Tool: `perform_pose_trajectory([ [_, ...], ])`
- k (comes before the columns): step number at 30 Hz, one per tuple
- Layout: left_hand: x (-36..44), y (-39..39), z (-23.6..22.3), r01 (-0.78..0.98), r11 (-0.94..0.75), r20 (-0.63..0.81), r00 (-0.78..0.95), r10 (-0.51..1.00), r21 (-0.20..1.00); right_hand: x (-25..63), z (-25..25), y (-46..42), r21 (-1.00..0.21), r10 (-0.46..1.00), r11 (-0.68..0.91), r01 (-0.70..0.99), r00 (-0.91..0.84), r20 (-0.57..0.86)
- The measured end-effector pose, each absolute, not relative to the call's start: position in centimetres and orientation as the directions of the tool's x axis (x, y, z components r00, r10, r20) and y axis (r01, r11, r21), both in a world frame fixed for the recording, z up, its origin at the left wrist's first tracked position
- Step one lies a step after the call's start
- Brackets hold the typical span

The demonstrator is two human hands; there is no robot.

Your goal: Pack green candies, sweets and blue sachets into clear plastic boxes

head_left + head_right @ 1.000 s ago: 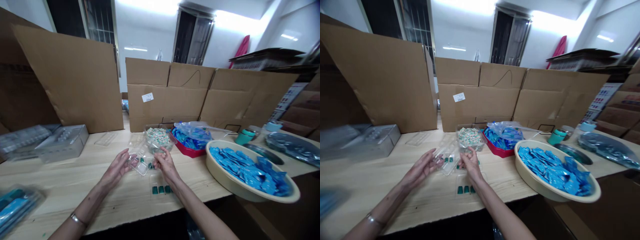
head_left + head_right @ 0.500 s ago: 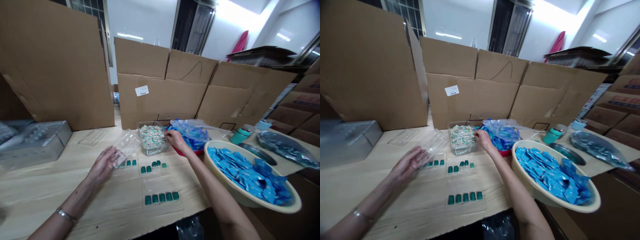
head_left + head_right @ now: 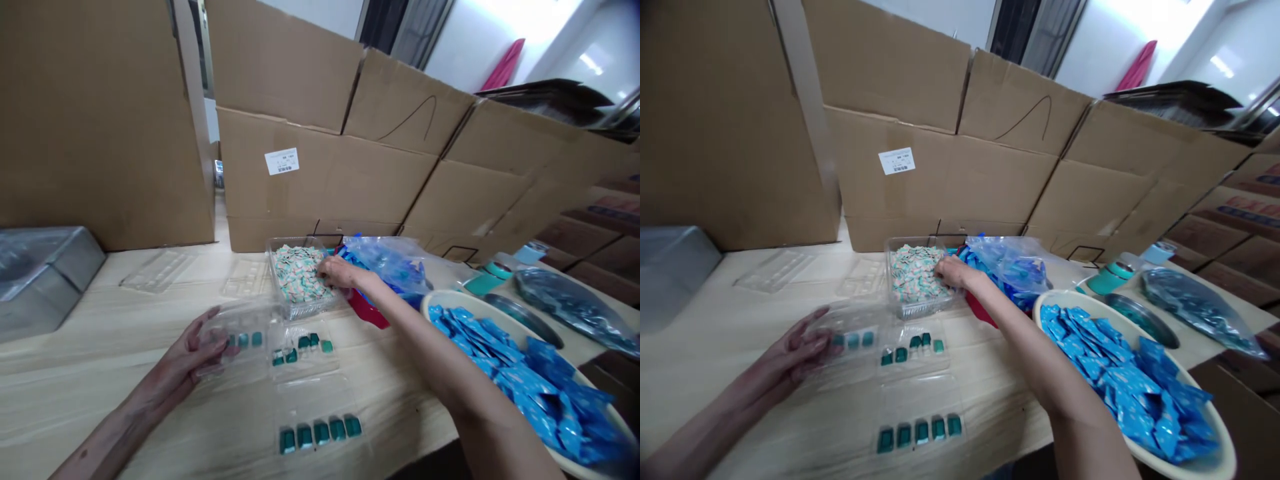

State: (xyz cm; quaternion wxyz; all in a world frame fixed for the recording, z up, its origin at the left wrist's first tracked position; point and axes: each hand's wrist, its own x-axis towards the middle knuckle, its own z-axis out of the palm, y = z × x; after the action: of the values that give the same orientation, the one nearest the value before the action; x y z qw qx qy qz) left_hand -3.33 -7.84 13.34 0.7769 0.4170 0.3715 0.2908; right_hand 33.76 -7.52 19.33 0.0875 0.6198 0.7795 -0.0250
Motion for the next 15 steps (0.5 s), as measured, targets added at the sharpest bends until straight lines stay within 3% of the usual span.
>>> perform_pose_trajectory([
  [11, -2.9, -7.9, 13.5, -0.138, 0.516, -0.386, 0.511, 0.768, 0.845, 35.1, 19.4, -5.4, -0.009, 0.922, 0.307, 0.952, -0.3, -0.245],
  [15, -2.8, -7.9, 13.4, -0.135, 0.526, -0.4, 0.501, 0.767, 0.84, 35.4, 19.6, -5.1, -0.088, 0.907, 0.337, 0.937, -0.348, -0.235],
])
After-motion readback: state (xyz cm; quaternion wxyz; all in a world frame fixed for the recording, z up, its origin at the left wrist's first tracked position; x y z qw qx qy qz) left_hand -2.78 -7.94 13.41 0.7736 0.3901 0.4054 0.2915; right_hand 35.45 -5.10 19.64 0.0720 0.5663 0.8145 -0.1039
